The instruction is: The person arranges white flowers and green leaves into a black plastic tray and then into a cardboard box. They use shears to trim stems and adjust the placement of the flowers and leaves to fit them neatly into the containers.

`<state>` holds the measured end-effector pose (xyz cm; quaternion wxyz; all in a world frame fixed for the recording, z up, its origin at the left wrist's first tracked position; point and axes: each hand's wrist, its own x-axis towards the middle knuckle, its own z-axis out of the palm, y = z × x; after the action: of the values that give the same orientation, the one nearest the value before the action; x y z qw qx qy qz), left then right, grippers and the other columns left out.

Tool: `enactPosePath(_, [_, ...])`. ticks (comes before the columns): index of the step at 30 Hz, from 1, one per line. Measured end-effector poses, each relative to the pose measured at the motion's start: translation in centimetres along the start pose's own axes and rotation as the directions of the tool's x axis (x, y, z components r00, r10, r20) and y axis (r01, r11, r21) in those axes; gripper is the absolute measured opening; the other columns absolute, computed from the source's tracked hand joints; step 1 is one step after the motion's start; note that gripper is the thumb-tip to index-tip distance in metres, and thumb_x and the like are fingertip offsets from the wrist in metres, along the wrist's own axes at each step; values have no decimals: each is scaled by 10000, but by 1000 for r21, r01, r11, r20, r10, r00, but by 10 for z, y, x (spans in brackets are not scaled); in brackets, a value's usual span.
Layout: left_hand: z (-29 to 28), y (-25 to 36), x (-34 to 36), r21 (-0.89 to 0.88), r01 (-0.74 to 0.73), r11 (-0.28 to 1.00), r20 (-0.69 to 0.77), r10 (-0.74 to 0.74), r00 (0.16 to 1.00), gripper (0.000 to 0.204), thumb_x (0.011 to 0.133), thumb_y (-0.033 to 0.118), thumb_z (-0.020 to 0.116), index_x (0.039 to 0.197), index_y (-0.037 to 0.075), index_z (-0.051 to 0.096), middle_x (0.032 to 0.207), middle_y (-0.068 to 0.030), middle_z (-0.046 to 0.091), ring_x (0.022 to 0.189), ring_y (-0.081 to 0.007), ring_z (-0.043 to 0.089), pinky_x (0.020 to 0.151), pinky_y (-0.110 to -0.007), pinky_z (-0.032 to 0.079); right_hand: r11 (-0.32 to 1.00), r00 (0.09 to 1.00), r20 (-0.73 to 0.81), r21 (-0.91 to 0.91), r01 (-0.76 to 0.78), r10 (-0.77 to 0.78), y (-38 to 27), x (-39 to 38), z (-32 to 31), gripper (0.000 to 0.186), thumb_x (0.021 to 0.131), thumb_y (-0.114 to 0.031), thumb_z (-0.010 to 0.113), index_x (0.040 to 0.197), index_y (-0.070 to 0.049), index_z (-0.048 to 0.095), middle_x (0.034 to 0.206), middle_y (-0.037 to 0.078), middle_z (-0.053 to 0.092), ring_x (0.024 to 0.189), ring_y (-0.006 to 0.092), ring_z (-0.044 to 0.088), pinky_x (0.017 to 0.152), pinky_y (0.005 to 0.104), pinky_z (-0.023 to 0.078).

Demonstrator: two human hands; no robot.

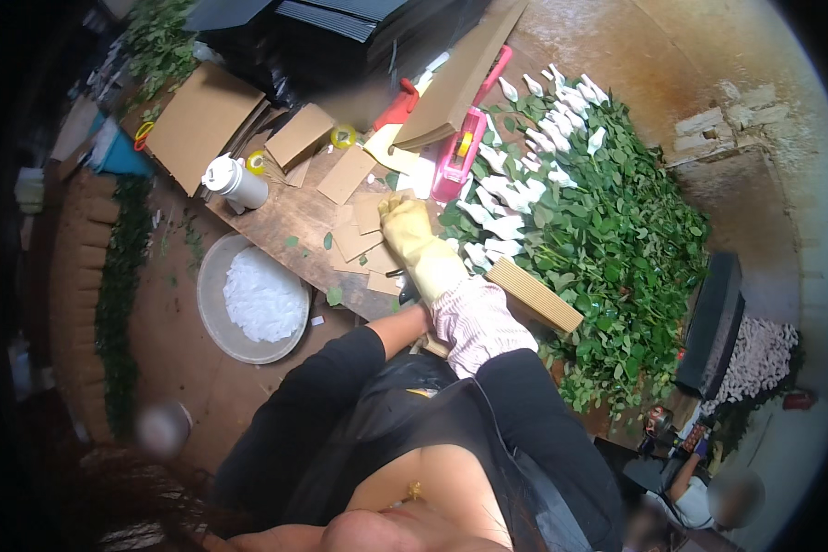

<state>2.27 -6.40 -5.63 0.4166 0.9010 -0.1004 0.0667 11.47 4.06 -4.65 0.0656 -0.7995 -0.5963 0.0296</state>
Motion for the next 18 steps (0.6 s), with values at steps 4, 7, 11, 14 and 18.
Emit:
enactPosePath(4, [-12, 3, -4, 99, -91, 991, 73, 84, 994, 575, 1005, 408, 501, 1480, 90, 439, 1485, -155, 467, 1397, -317, 393, 1198, -442, 252, 992, 968, -227, 45, 122, -109, -14, -14, -106, 201, 863, -187, 617, 1014, -73, 684, 1016, 102, 690, 944, 270, 664, 746, 423, 555])
enactPosePath(7, [-16, 12, 9, 257, -129, 958, 104, 106, 989, 640, 930, 475, 572, 1438, 94, 493, 1482, -150, 488, 1402, -322, 414, 1195, -454, 268, 980, 964, -205, 71, 188, -170, -6, -60, -226, 251, 846, -192, 698, 1082, -107, 698, 1109, 57, 698, 823, 240, 678, 634, 398, 553])
enactPosePath(11, [2, -3, 1, -323, 120, 939, 155, -73, 985, 552, 855, 432, 677, 1308, 122, 613, 1352, -151, 603, 1328, -320, 508, 1134, -457, 360, 913, 975, -221, 397, 91, -1, 13, -188, -208, 377, 870, -151, 731, 1243, -154, 678, 1231, 92, 704, 930, 280, 700, 793, 379, 539])
enactPosePath(14, [-13, 3, 9, 167, -82, 983, 336, 21, 941, 436, 922, 361, 574, 1299, 148, 627, 1351, -114, 616, 1315, -248, 520, 1123, -435, 361, 343, 743, 423, 693, -634, 518, 24, -250, -167, 70, 961, -143, 682, 969, -79, 655, 915, 44, 686, 860, 215, 713, 753, 317, 559])
enactPosePath(18, [-7, -3, 6, 405, -369, 837, 346, 233, 909, 513, 939, 380, 485, 1346, 87, 595, 1392, -139, 585, 1377, -325, 449, 1200, -463, 263, -266, 498, 760, 626, -733, 418, 59, -283, -123, 101, 1012, -148, 625, 974, -54, 617, 876, 46, 687, 752, 150, 709, 606, 257, 566])
